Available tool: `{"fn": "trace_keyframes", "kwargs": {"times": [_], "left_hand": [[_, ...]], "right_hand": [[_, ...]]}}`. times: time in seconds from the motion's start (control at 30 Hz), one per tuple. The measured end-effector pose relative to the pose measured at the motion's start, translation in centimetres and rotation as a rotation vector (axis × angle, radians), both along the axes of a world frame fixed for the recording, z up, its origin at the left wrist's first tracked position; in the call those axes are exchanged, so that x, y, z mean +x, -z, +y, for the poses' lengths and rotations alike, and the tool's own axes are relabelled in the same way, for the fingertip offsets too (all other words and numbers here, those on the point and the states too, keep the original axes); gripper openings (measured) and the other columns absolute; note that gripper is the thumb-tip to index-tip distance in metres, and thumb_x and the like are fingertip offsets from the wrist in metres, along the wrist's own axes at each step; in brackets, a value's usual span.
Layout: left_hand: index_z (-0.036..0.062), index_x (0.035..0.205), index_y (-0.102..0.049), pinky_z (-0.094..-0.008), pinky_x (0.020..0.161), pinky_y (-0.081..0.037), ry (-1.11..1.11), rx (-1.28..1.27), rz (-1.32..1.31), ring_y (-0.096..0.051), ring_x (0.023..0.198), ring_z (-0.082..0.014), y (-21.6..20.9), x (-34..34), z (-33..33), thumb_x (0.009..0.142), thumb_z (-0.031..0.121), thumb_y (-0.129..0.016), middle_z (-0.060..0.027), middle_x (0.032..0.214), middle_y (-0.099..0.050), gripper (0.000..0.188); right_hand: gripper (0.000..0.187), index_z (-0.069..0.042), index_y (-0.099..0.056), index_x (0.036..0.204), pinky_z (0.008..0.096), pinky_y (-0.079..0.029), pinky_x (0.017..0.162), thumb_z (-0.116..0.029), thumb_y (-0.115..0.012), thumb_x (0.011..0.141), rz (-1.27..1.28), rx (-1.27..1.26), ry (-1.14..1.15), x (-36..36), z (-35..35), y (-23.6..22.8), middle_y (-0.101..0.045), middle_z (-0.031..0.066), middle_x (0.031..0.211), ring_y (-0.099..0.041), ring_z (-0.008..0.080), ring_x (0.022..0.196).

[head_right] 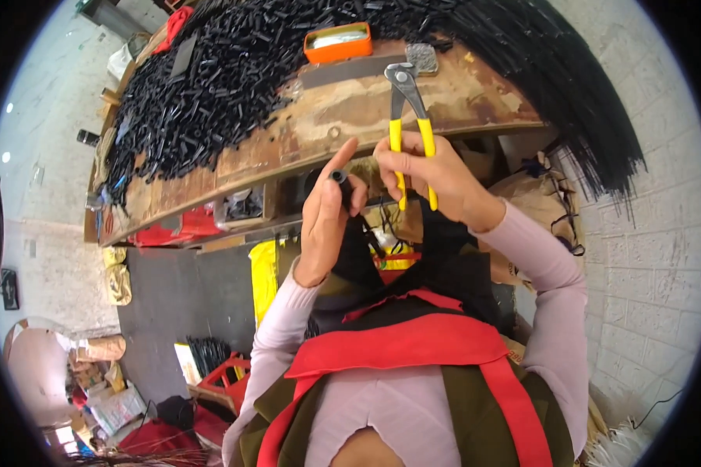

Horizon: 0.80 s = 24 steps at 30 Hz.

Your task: Gathering, aligning in a jig, and bundling black industrial tubes.

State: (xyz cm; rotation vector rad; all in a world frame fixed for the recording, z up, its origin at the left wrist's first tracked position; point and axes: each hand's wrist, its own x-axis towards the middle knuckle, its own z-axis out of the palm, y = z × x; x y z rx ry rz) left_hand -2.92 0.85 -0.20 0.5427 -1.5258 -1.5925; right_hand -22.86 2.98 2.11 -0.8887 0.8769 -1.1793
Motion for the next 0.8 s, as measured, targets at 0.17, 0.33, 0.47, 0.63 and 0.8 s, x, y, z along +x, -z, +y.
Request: {"fn": "trace_keyframes", "kwargs": {"times": [0.17,0.33,0.47,0.63,0.8], "left_hand": [[-0.0050,0.149,-0.036,-0.0225,0.067,-0.033,0.078,-0.034,0.066,-0.039,0.073,-0.0080,-0.2,0.5,1.2,0.109,0.043,-0.031,0.0025,0.079,-0.044,0.062],[-0.0049,0.149,-0.036,-0.0227,0.067,-0.032,0.102,-0.032,0.029,-0.039,0.073,-0.0081,-0.6,1.2,1.9,0.109,0.044,-0.031,0.0024,0.079,-0.044,0.063],[-0.0049,0.149,-0.036,-0.0225,0.067,-0.032,0.125,-0.037,0.018,-0.038,0.073,-0.0080,-0.8,1.1,2.2,0.109,0.044,-0.030,0.0024,0.079,-0.043,0.063],[-0.0045,0.148,-0.037,-0.0222,0.068,-0.032,0.134,-0.021,-0.002,-0.038,0.074,-0.0079,-1.2,1.1,2.3,0.109,0.045,-0.031,0.0023,0.080,-0.044,0.063],[-0.0039,0.148,-0.037,-0.0220,0.068,-0.032,0.134,-0.032,-0.025,-0.038,0.074,-0.0077,-1.1,1.3,2.2,0.108,0.046,-0.032,0.0026,0.080,-0.044,0.064]], "right_hand": [[0.018,0.002,-0.059,0.103,0.0256,-0.048,0.062,-0.014,-0.064,0.097,0.051,-0.172,0.064,3.4,3.1,0.0,-0.060,0.0063,0.085,-0.060,0.0138,0.072],[0.017,0.002,-0.059,0.103,0.0251,-0.048,0.061,-0.014,-0.063,0.097,0.003,-0.189,0.058,4.0,3.9,-0.2,-0.062,0.0070,0.086,-0.063,0.0149,0.071],[0.017,0.001,-0.060,0.102,0.0251,-0.048,0.060,-0.014,-0.064,0.097,-0.016,-0.185,0.074,4.0,4.3,0.1,-0.062,0.0073,0.086,-0.065,0.0159,0.072],[0.016,0.001,-0.060,0.102,0.0262,-0.049,0.062,-0.013,-0.064,0.097,0.003,-0.190,0.061,3.9,4.5,-0.1,-0.062,0.0064,0.088,-0.066,0.0167,0.073],[0.016,0.001,-0.060,0.102,0.0261,-0.049,0.063,-0.013,-0.065,0.096,0.046,-0.240,0.072,4.2,4.5,0.0,-0.062,0.0057,0.088,-0.064,0.0153,0.073]]}}
